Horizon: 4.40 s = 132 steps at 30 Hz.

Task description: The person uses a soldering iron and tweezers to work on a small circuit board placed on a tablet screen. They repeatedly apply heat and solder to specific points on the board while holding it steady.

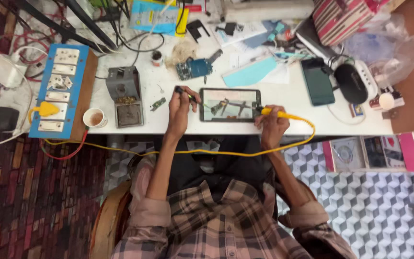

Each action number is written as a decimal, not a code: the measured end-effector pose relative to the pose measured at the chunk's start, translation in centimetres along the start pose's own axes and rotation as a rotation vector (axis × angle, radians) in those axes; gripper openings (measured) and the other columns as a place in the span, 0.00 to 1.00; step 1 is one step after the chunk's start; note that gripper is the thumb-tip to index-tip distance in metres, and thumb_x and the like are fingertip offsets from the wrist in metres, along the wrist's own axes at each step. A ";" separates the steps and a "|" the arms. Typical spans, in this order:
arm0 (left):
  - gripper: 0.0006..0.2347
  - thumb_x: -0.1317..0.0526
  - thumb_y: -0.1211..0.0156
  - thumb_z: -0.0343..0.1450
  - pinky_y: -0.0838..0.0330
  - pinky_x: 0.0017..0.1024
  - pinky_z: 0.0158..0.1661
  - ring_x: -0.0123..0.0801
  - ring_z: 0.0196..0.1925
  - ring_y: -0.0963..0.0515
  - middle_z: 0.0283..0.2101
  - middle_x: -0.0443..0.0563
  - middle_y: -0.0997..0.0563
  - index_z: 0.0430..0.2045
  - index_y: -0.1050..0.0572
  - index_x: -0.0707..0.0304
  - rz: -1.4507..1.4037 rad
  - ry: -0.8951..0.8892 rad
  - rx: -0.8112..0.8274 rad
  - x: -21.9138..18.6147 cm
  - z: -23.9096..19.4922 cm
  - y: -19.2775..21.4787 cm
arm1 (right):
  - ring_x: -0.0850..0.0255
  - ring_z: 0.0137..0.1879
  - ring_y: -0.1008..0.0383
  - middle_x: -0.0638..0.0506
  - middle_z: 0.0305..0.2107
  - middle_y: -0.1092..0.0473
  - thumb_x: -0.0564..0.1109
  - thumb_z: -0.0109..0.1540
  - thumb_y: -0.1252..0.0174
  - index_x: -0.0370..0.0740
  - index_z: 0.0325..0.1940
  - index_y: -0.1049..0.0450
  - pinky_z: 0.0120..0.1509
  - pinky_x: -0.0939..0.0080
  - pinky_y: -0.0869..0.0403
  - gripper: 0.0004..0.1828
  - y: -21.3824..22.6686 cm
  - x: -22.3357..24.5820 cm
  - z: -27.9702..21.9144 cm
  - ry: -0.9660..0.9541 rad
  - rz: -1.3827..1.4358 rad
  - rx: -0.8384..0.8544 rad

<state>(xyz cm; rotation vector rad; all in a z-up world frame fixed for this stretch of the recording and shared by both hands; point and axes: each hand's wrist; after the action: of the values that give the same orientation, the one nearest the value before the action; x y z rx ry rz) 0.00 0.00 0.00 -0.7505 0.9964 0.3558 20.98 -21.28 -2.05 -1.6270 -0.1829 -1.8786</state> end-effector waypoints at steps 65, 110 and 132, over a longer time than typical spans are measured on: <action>0.16 0.48 0.58 0.84 0.27 0.28 0.42 0.28 0.35 0.25 0.42 0.58 0.20 0.43 0.34 0.65 0.177 0.013 0.090 -2.5 0.1 -1.9 | 0.62 0.20 0.30 0.49 0.22 0.33 0.46 0.74 0.48 0.35 0.40 0.37 0.21 0.65 0.36 0.14 -1.9 2.0 -1.7 0.008 0.000 -0.090; 0.10 0.57 0.59 0.83 0.46 0.21 0.24 0.16 0.22 0.44 0.39 0.49 0.20 0.43 0.33 0.64 0.283 0.041 -0.020 -1.9 -1.2 -2.0 | 0.66 0.18 0.34 0.51 0.15 0.35 0.50 0.73 0.47 0.36 0.38 0.33 0.22 0.67 0.35 0.16 -1.7 1.5 -1.8 -0.026 -0.061 -0.169; 0.13 0.53 0.59 0.84 0.48 0.21 0.21 0.15 0.19 0.46 0.39 0.49 0.18 0.42 0.33 0.64 0.327 -0.001 -0.010 -3.0 -0.7 -2.4 | 0.61 0.19 0.29 0.47 0.19 0.33 0.50 0.74 0.50 0.35 0.41 0.36 0.22 0.66 0.34 0.16 -1.8 1.7 -2.2 -0.007 -0.059 -0.119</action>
<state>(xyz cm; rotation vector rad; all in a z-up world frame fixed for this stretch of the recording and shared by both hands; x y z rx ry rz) -0.55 -2.01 3.34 -0.5954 1.1187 0.6444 18.13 -21.57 -0.41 -1.7252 -0.1254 -1.9611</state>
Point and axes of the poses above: each hand's wrist, its own z-axis towards the middle knuckle, its own y-axis out of the back of the hand, x = y × z
